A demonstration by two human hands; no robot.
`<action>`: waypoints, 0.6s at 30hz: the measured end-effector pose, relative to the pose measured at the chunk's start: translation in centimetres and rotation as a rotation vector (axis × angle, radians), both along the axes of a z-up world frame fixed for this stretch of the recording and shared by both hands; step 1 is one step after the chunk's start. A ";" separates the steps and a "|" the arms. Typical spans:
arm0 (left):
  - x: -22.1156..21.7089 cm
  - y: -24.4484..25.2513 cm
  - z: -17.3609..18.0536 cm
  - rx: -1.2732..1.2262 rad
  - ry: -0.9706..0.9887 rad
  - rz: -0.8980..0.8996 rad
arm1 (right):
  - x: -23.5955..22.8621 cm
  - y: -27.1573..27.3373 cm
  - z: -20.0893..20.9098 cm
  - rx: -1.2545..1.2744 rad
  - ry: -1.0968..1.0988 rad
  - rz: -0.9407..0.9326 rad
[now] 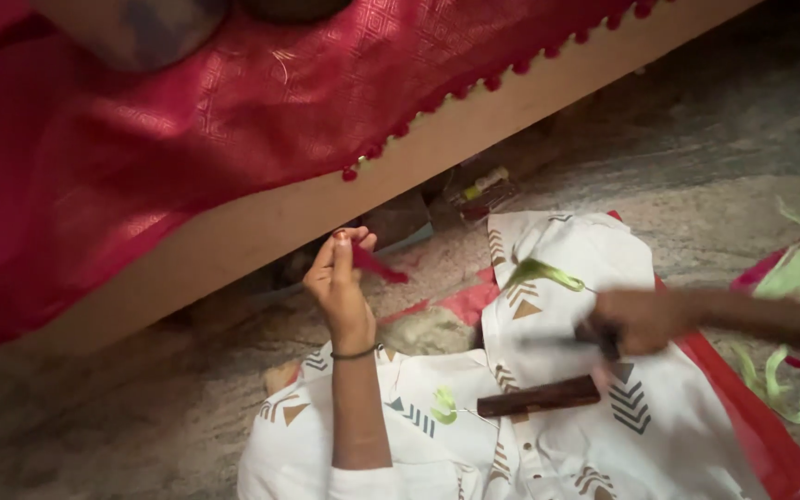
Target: The recorder is tying and trimming green and pink ribbons to create decorative tassels on the edge of a red cloth.
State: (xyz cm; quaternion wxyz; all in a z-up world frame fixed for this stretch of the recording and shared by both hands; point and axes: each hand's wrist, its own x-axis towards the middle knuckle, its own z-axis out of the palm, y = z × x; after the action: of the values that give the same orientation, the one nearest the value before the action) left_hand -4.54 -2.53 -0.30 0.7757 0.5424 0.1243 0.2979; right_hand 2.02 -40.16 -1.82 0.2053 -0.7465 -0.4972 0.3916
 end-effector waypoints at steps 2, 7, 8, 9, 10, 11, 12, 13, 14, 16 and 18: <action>-0.7 -0.5 1.6 -0.086 -0.042 -0.053 | -5.6 -0.7 0.0 -0.429 0.248 0.044; -2.0 -3.0 5.9 -0.139 -0.112 -0.115 | -8.2 -1.5 -8.2 -0.394 0.162 0.143; -2.3 -3.6 6.8 -0.149 -0.129 -0.137 | -7.5 -1.0 -10.1 -0.426 0.049 0.163; -2.8 -3.9 7.6 -0.158 -0.122 -0.127 | -5.9 2.0 -7.1 -0.435 0.056 0.172; -3.3 -4.2 8.4 -0.212 -0.115 -0.155 | -4.3 5.2 -4.3 -0.188 -0.071 -0.070; -3.9 -4.3 9.2 -0.263 -0.108 -0.178 | -2.7 8.7 -1.6 0.065 -0.194 -0.308; -4.4 -4.0 9.1 -0.270 -0.102 -0.164 | -2.6 10.7 -1.2 0.059 -0.186 -0.296; -4.9 -3.5 9.1 -0.321 -0.097 -0.162 | -2.5 13.2 -0.8 0.398 -0.303 -0.247; -5.4 -2.9 9.2 -0.373 -0.093 -0.159 | -2.5 15.7 -0.4 0.738 -0.413 -0.193; -6.9 -0.1 7.5 -0.375 -0.064 -0.126 | -6.4 17.9 -6.9 0.480 -0.162 -0.246; -7.2 3.5 4.1 -0.388 -0.055 -0.097 | -11.3 19.4 -12.1 0.203 0.064 -0.273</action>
State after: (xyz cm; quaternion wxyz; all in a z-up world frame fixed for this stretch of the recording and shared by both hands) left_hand -11.73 1.02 3.85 0.8822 0.3797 0.1319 0.2452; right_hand -9.24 -20.72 -13.90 0.3467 -0.7697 -0.4212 0.3315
